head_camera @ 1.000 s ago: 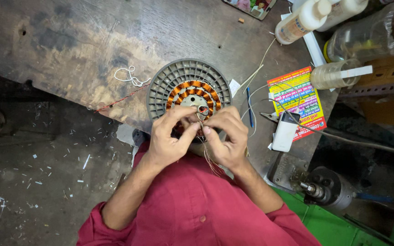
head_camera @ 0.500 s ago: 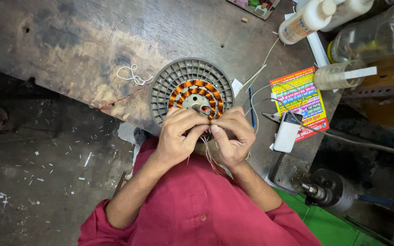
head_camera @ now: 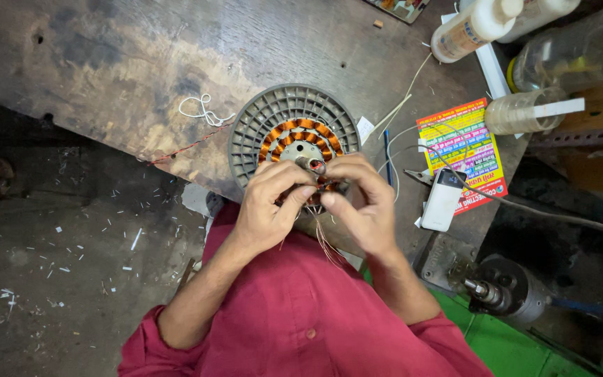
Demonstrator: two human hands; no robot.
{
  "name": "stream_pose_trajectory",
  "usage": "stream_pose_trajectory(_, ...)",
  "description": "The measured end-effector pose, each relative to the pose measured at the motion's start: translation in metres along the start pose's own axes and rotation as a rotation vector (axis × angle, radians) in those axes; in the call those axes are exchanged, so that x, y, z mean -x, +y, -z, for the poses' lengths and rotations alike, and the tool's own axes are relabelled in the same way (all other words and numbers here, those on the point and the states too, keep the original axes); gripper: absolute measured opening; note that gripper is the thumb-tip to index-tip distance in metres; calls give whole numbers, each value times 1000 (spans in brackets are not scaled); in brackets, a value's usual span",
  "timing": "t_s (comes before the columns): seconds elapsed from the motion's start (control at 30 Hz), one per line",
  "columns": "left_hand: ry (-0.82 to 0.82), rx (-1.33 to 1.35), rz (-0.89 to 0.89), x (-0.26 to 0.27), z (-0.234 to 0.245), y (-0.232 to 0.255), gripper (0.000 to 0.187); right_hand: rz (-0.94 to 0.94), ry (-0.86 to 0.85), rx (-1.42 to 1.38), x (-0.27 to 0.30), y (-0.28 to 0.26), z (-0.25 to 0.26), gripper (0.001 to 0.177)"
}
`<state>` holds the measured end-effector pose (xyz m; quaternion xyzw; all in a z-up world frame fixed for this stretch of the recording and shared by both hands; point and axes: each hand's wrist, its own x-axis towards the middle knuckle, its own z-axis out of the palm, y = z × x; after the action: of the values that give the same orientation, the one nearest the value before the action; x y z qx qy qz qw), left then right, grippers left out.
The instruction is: The person works on a motor stator, using shears to cut wires and a wooden stick to manipulate the copper windings. They strip wire insulation and insert the stick into the stator slots to adjust the coils.
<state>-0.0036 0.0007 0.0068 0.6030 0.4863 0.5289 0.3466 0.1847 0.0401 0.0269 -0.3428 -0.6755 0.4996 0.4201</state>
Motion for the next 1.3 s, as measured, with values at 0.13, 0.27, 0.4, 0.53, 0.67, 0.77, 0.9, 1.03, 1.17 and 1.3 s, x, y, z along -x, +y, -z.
stream_pose_trajectory(0.13, -15, -6, 5, -2, 0, 1, 7, 288, 44, 283, 9, -57, 18, 33)
stream_pose_trajectory(0.27, -30, -28, 17, -1, 2, 2, 7, 572, 188, -44, 36, -105, 25, 33)
stream_pose_trajectory(0.4, -57, -51, 46, -1, 2, 3, 6, 574, 257, -108, 43, -107, 22, 34)
stream_pose_trajectory(0.53, -77, -70, 50, -2, 2, 4, 6, 551, 302, -141, 42, -102, 21, 34)
stream_pose_trajectory(0.67, -85, -69, 40, -2, 3, 3, 7, 527, 319, -183, 42, -96, 16, 34)
stream_pose_trajectory(0.77, -93, -65, 33, -1, 3, 3, 7, 513, 341, -204, 43, -90, 13, 34)
stream_pose_trajectory(0.9, -112, -79, 76, -2, 3, 3, 8, 503, 349, -243, 48, -95, 18, 35)
stream_pose_trajectory(1.03, -97, -63, 27, -3, 3, 3, 7, 453, 364, -339, 50, -93, 26, 35)
stream_pose_trajectory(1.17, -100, -43, 31, -4, 4, 4, 7, 30, 452, -526, 33, -41, 22, 36)
stream_pose_trajectory(1.3, -107, -31, 52, -4, 4, 5, 6, -226, 422, -685, 12, 18, 14, 35)
